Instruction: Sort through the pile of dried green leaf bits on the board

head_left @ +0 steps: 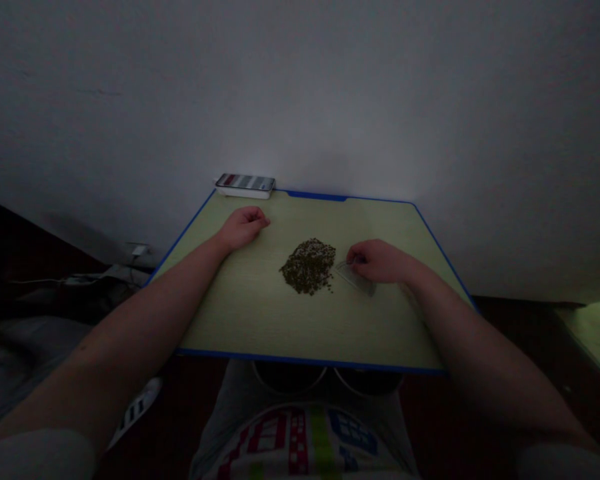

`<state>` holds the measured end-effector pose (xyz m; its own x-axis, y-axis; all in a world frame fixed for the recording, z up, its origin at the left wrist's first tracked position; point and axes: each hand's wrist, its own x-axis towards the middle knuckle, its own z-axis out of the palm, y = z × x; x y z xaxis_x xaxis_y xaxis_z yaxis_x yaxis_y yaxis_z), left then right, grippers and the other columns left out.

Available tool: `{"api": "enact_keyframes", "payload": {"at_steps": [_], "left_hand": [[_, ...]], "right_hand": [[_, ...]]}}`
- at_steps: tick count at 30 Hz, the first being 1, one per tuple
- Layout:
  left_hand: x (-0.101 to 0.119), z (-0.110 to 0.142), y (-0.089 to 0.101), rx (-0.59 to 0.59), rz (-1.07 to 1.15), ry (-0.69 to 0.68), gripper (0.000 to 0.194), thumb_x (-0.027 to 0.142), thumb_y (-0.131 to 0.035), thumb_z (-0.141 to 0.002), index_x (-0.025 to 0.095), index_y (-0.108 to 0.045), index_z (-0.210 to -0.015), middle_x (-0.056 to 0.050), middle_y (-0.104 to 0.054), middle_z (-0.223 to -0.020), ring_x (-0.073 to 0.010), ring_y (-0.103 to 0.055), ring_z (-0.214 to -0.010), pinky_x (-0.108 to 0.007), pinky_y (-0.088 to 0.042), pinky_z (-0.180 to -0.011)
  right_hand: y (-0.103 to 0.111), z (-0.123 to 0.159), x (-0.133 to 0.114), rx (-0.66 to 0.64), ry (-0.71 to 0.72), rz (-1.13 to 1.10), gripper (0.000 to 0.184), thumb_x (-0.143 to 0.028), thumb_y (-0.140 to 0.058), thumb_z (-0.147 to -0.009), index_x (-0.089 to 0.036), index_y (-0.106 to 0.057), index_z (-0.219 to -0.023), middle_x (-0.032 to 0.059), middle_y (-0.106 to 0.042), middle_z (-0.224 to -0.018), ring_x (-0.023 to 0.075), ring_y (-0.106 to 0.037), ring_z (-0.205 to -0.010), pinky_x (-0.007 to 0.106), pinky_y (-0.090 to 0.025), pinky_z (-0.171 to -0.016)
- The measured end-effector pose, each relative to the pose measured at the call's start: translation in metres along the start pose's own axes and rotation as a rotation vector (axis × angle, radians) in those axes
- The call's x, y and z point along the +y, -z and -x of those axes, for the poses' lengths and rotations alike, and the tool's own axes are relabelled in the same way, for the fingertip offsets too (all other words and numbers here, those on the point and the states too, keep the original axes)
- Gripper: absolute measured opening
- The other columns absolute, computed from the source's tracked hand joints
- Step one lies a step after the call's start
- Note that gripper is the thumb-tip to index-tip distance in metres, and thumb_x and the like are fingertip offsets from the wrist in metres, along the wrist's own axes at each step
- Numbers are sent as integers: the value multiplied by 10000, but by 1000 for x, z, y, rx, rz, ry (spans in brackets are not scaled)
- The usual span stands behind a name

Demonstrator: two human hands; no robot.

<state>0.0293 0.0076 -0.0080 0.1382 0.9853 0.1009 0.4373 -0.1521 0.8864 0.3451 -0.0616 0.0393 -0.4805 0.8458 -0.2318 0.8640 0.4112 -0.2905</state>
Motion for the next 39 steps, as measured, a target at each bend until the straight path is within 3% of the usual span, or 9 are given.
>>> {"api": "enact_keyframes", "payload": {"at_steps": [4, 8, 12, 15, 17, 23, 27, 35, 39], "left_hand": [[1, 1, 0, 9, -19, 0, 222, 375, -584, -676, 178, -489, -637, 64, -398, -453, -67, -347, -415, -220, -265, -438], [5, 2, -1, 16, -8, 16, 216, 369, -585, -674, 177, -494, -639, 66, -394, -449, -67, -349, -413, -220, -268, -438], [9, 4, -1, 8, 16, 29, 210, 361, -589, -669, 174, -496, -640, 67, -391, -444, -65, -343, -403, -219, -259, -429], [10, 5, -1, 5, 17, 28, 213, 363, -588, -672, 173, -495, -646, 66, -396, -444, -65, -347, -405, -217, -261, -432], [9, 4, -1, 6, -1, 22, 222, 372, -586, -674, 172, -495, -648, 65, -401, -448, -67, -354, -411, -217, -267, -437], [3, 1, 0, -2, -47, 12, 233, 386, -573, -687, 170, -496, -643, 63, -405, -457, -70, -359, -425, -219, -278, -452], [2, 0, 0, 6, -35, -12, 230, 379, -576, -687, 170, -493, -638, 65, -398, -456, -67, -351, -431, -216, -275, -459], [2, 1, 0, 3, -15, 0, 226, 376, -581, -681, 170, -498, -645, 68, -399, -450, -67, -346, -420, -215, -266, -449], [3, 1, 0, 2, 4, 3, 219, 371, -589, -673, 168, -506, -651, 66, -406, -450, -68, -352, -420, -216, -265, -448]], "right_hand": [[5, -1, 7, 26, -91, 20, 202, -184, -540, -700, -154, -678, -844, 69, -699, -781, 159, -599, -656, 246, -399, -566], [14, 4, 22, -13, -148, -198, 219, -199, -521, -736, -143, -641, -909, 47, -673, -674, 136, -577, -548, 242, -408, -516], [24, 10, 39, 204, -22, -352, 299, -236, -534, -762, -141, -608, -1035, 69, -677, -792, 157, -602, -647, 271, -457, -595], [24, 10, 45, 392, 112, -213, 230, -221, -540, -765, -166, -666, -950, 78, -675, -872, 189, -609, -788, 316, -463, -726], [19, 5, 45, 435, 212, -115, 175, -194, -536, -770, -185, -697, -838, 69, -674, -866, 195, -606, -826, 329, -452, -776], [-2, -11, 38, 403, 409, -47, 223, -107, -529, -763, -224, -718, -774, 41, -678, -852, 176, -601, -826, 310, -453, -765], [-4, -11, 30, 307, 478, -8, 244, -75, -544, -728, -235, -728, -744, 32, -681, -857, 173, -594, -836, 308, -450, -783], [14, 10, 23, 86, 343, 80, 273, -29, -563, -671, -226, -750, -703, 34, -688, -853, 162, -609, -774, 280, -465, -732], [14, 26, 28, 56, 360, 84, 299, -27, -556, -672, -239, -757, -735, 33, -689, -855, 168, -609, -801, 286, -468, -752]]}}
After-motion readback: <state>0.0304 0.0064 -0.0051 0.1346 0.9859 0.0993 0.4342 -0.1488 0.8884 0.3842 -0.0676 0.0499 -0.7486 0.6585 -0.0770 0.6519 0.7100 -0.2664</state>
